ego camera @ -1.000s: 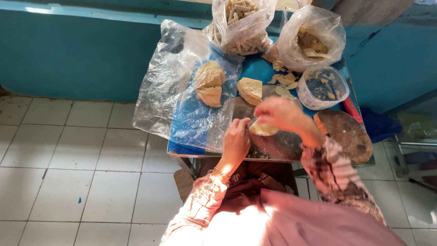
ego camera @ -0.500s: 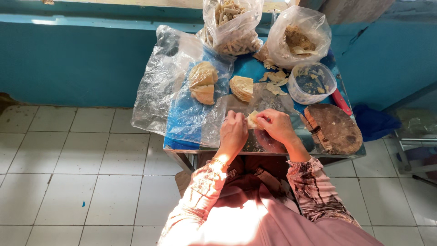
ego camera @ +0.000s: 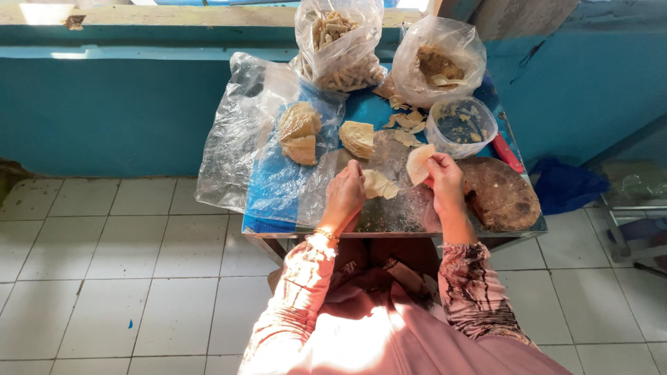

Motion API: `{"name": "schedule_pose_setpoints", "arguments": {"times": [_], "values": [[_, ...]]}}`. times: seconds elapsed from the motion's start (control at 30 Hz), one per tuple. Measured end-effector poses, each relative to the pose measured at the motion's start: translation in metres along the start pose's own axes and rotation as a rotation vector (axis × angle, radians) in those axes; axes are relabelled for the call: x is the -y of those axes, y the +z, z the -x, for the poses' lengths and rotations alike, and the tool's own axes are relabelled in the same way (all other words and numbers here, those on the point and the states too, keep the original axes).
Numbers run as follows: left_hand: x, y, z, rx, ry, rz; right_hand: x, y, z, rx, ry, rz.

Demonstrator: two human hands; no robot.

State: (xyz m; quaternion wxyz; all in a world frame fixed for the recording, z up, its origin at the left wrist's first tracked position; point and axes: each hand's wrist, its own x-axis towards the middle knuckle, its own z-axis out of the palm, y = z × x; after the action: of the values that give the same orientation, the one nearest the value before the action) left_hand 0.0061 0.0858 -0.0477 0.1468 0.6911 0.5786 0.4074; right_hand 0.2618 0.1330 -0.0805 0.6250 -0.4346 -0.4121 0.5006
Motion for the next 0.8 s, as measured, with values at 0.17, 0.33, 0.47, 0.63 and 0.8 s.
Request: {"name": "schedule_pose_setpoints", "arguments": {"times": [0.17, 0.33, 0.47, 0.63, 0.8], "values": [[-0.007, -0.019, -0.001, -0.069, -0.024, 0.076, 0.053, 0.015, 0.055, 0.051, -0.573, 0.75], [-0.011, -0.045, 0.001, -0.117, -0.027, 0.094, 0.079, 0.044, 0.127, 0.313, -0.746, 1.284], [-0.024, -0.059, 0.008, -0.055, -0.045, 0.193, 0.09, 0.051, 0.132, 0.231, -0.725, 1.228], [-0.046, -0.061, 0.01, -0.039, 0.048, 0.477, 0.093, 0.055, 0.118, 0.187, -0.667, 1.123], [-0.041, -0.061, 0.015, -0.038, -0.038, 0.624, 0.075, 0.053, 0.119, 0.326, -0.643, 1.252]]}}
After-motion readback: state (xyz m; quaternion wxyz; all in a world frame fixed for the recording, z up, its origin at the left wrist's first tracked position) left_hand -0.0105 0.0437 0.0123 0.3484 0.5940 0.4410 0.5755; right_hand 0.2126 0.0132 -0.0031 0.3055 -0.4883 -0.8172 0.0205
